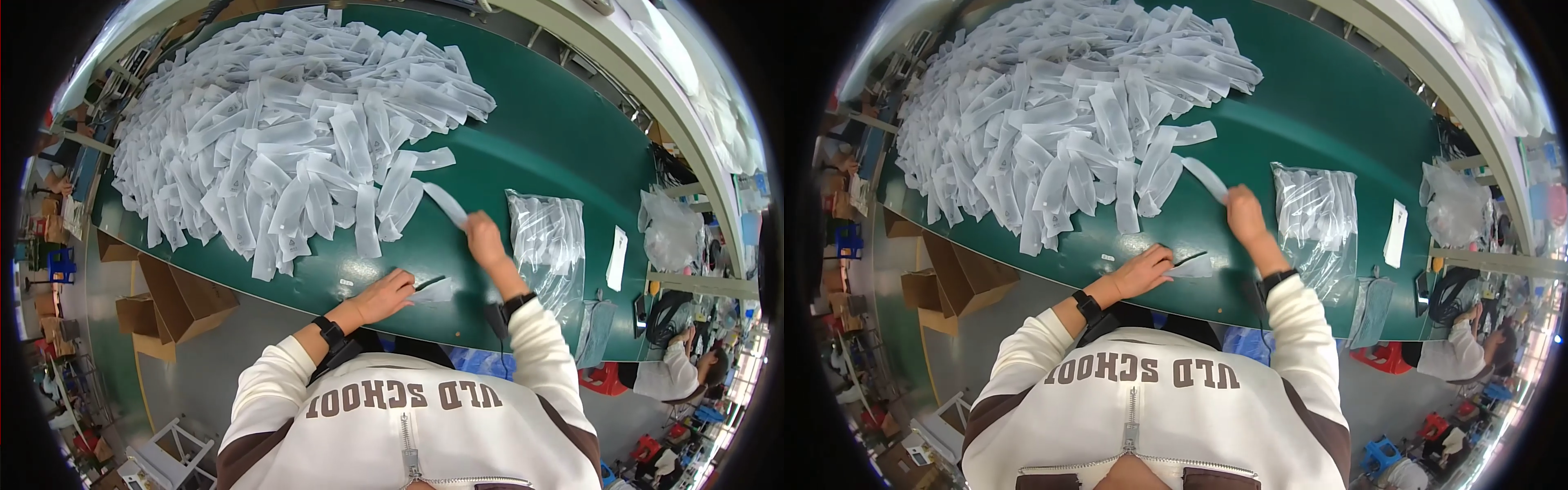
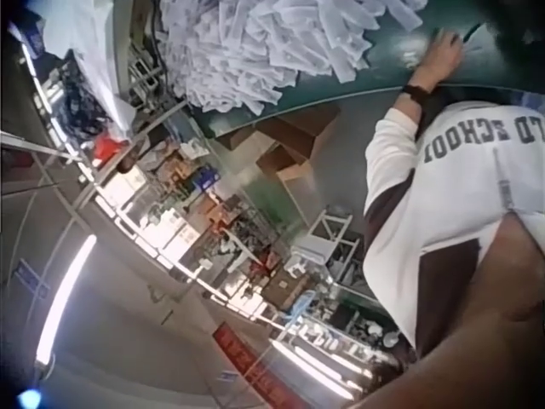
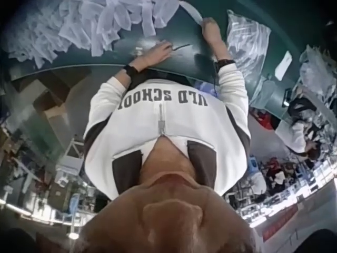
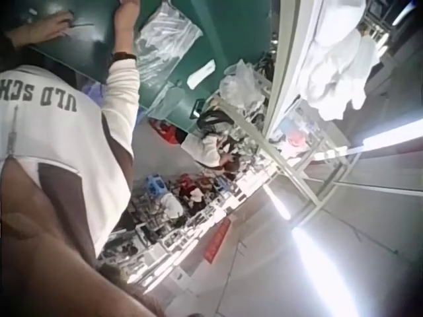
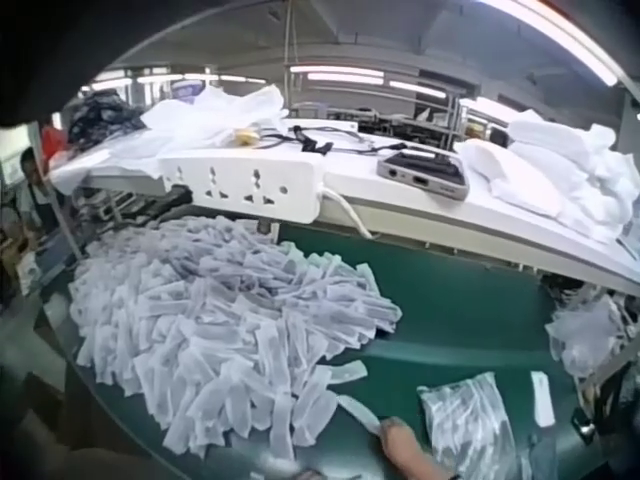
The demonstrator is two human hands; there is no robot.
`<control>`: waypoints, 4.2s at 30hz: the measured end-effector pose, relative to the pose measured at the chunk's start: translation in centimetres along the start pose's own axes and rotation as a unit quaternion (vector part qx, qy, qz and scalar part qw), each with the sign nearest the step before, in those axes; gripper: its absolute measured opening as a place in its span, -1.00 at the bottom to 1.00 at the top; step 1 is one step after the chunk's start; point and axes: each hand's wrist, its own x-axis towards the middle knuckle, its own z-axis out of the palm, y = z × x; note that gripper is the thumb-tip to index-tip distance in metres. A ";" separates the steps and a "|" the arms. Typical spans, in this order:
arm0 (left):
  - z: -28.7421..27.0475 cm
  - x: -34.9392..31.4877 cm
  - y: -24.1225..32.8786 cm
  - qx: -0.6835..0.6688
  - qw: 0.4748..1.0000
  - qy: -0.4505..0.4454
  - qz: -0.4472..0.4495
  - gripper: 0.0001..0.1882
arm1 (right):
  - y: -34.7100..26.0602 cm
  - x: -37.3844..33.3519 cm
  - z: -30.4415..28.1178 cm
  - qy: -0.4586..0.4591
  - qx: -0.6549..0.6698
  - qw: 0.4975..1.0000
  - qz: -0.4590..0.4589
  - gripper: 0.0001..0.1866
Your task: The person gathers small white pouches from a pile, stacks them together, and places the stack into a clear plastic bag. This process is repeated until the bag is filled and set aside to start a new one.
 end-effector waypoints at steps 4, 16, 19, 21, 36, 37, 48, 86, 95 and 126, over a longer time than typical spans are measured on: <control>-0.7 0.9 0.9 0.067 0.992 0.094 0.043 -0.72 | -3.1 -5.9 -0.7 -0.057 0.080 0.994 -0.036 -0.94; 0.6 0.5 0.5 0.147 0.986 0.053 0.057 -0.66 | -8.7 6.2 -1.5 -0.014 0.137 0.983 -0.120 -0.64; 0.5 0.7 1.0 -0.008 0.996 0.042 -0.074 -0.57 | -6.8 7.7 2.2 0.022 0.069 0.981 -0.181 -0.61; 0.2 0.0 0.7 0.001 0.997 0.044 -0.063 -0.53 | -5.5 6.8 3.1 -0.017 0.022 0.986 -0.162 -0.68; -0.6 0.0 -0.4 0.126 0.990 0.061 0.029 -0.46 | -6.1 -2.7 -2.4 -0.337 0.051 0.937 -0.076 -0.91; -0.2 0.0 -0.6 0.112 0.992 0.058 0.025 -0.45 | -6.1 -1.8 -2.6 -0.359 0.037 0.928 -0.090 -0.90; 0.1 -0.4 0.4 -0.005 0.997 0.051 -0.062 -0.37 | -4.8 13.4 4.9 0.015 -0.029 0.970 -0.241 -0.64; -2.9 -0.1 -2.5 0.046 0.996 0.064 -0.042 -0.19 | -7.8 -2.4 -0.1 -0.249 0.115 0.962 -0.013 -0.64; -0.8 1.4 -2.6 -0.051 0.988 0.145 -0.006 -0.49 | -11.3 -7.0 1.4 -0.133 0.016 0.984 -0.117 0.11; 9.3 21.1 15.5 0.032 0.988 0.023 0.151 -0.88 | -3.1 -30.9 -13.7 0.153 0.480 0.758 0.414 -0.08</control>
